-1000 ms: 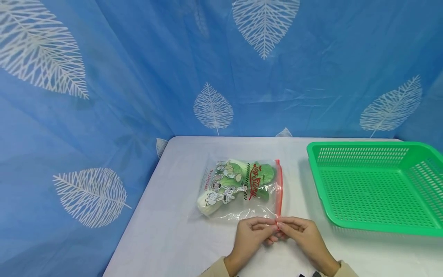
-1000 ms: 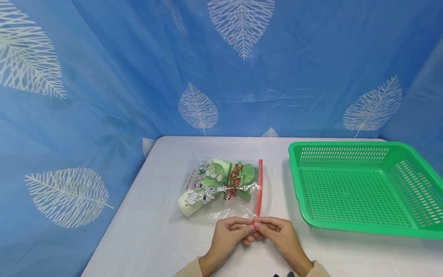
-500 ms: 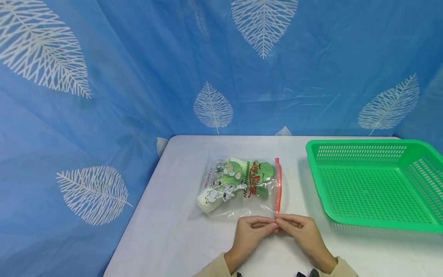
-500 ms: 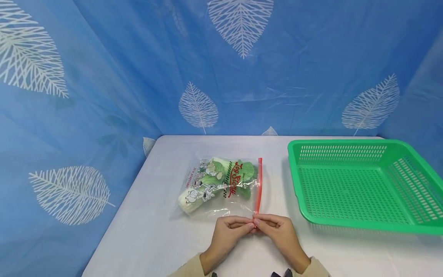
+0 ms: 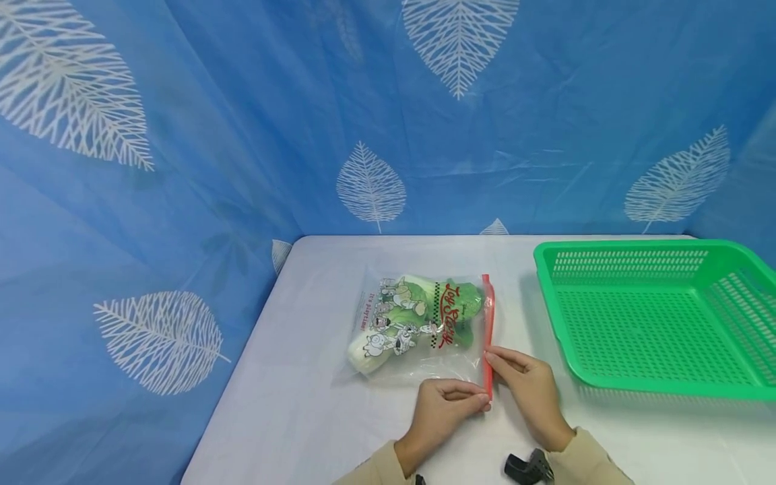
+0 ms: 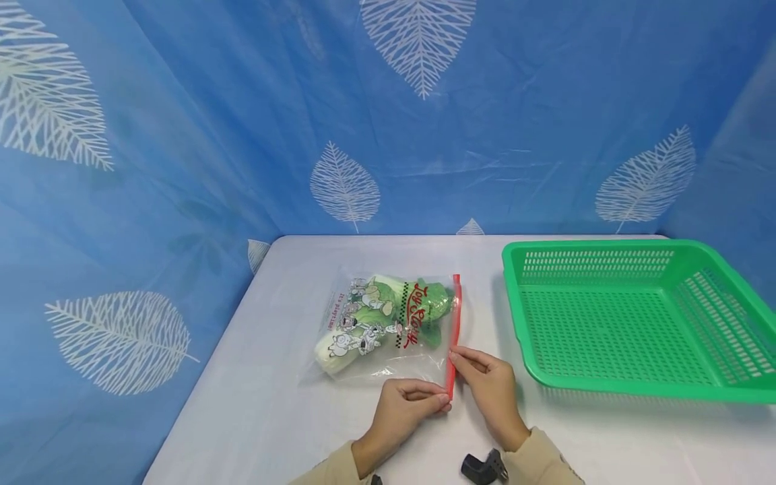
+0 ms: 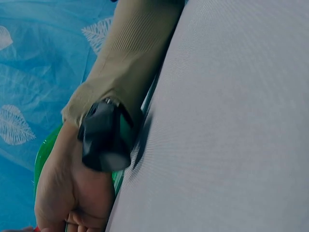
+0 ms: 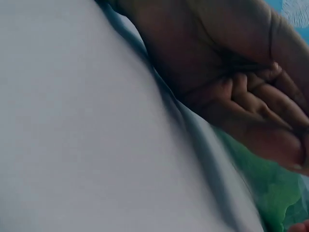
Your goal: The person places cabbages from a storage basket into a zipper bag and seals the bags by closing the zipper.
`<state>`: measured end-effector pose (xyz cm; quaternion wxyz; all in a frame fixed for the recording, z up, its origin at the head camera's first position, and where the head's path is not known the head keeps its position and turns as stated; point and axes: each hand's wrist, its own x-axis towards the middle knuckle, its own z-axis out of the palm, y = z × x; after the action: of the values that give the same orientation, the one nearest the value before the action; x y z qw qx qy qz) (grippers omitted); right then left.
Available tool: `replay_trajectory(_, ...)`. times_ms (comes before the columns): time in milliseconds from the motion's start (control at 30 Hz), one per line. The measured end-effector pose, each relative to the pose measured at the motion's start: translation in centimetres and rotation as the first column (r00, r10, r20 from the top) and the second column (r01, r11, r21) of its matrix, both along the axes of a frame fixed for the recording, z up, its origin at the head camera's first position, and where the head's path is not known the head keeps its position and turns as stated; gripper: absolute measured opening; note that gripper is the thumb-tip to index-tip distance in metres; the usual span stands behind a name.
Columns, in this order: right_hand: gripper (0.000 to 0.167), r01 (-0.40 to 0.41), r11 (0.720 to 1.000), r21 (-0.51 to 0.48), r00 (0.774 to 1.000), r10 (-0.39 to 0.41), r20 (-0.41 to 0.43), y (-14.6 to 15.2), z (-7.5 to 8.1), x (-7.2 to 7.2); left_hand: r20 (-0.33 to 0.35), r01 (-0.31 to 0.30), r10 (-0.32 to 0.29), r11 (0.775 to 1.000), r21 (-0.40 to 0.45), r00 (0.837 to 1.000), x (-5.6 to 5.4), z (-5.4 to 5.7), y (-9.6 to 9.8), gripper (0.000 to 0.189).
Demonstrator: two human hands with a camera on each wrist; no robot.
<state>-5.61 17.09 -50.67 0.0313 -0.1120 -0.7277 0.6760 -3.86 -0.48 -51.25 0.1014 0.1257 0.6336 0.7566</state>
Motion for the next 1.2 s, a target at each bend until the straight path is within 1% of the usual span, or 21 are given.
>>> replay_trajectory(100,0.047,0.002,1.0,-0.012,1.0,-0.002,-0.025,0.0,0.0,-1.1,0.013,0.004,-0.004,1.0,0.012,1.0,-0.1,0.4,0.1,0.018)
replay_trajectory(233,0.045,0.011,1.0,-0.019,0.998,-0.013,-0.067,0.1,0.0,-2.3,0.026,0.01,-0.01,1.0,0.009,1.0,-0.3,0.7,0.1,0.018)
replay_trajectory(367,0.042,0.016,1.0,-0.003,0.994,-0.016,-0.111,0.2,-0.1,-3.4,0.031,0.012,-0.012,1.0,0.01,0.999,-0.4,0.7,0.1,0.018)
replay_trajectory(533,0.04,0.046,0.999,0.003,0.988,-0.045,-0.15,0.2,-0.2,-5.2,0.019,0.018,-0.019,0.999,0.031,1.0,-0.5,0.7,0.1,0.017)
replay_trajectory(667,0.038,0.07,0.998,0.001,0.981,-0.069,-0.179,0.1,-0.3,-6.8,0.042,0.028,-0.031,0.998,0.061,0.999,-0.4,0.8,0.1,0.017)
replay_trajectory(767,0.036,0.092,0.996,-0.002,0.977,-0.091,-0.195,0.0,-0.2,-7.7,0.055,0.036,-0.04,0.997,0.07,0.998,-0.3,0.8,-0.1,0.017)
replay_trajectory(933,0.033,0.142,0.99,0.011,0.972,-0.137,-0.191,-0.2,-0.4,-9.0,0.024,0.037,-0.038,0.999,0.028,0.999,-0.2,0.8,-0.4,0.016)
replay_trajectory(1033,0.032,0.164,0.986,0.017,0.967,-0.157,-0.2,-0.4,-0.5,-10.1,0.005,0.031,-0.031,0.999,0.008,1.0,-0.2,0.9,-0.7,0.017)
replay_trajectory(1200,0.03,0.189,0.982,0.019,0.958,-0.18,-0.222,-0.4,-0.6,-12.1,-0.028,0.026,-0.026,1.0,0.015,0.999,-0.1,0.9,-0.9,0.017)
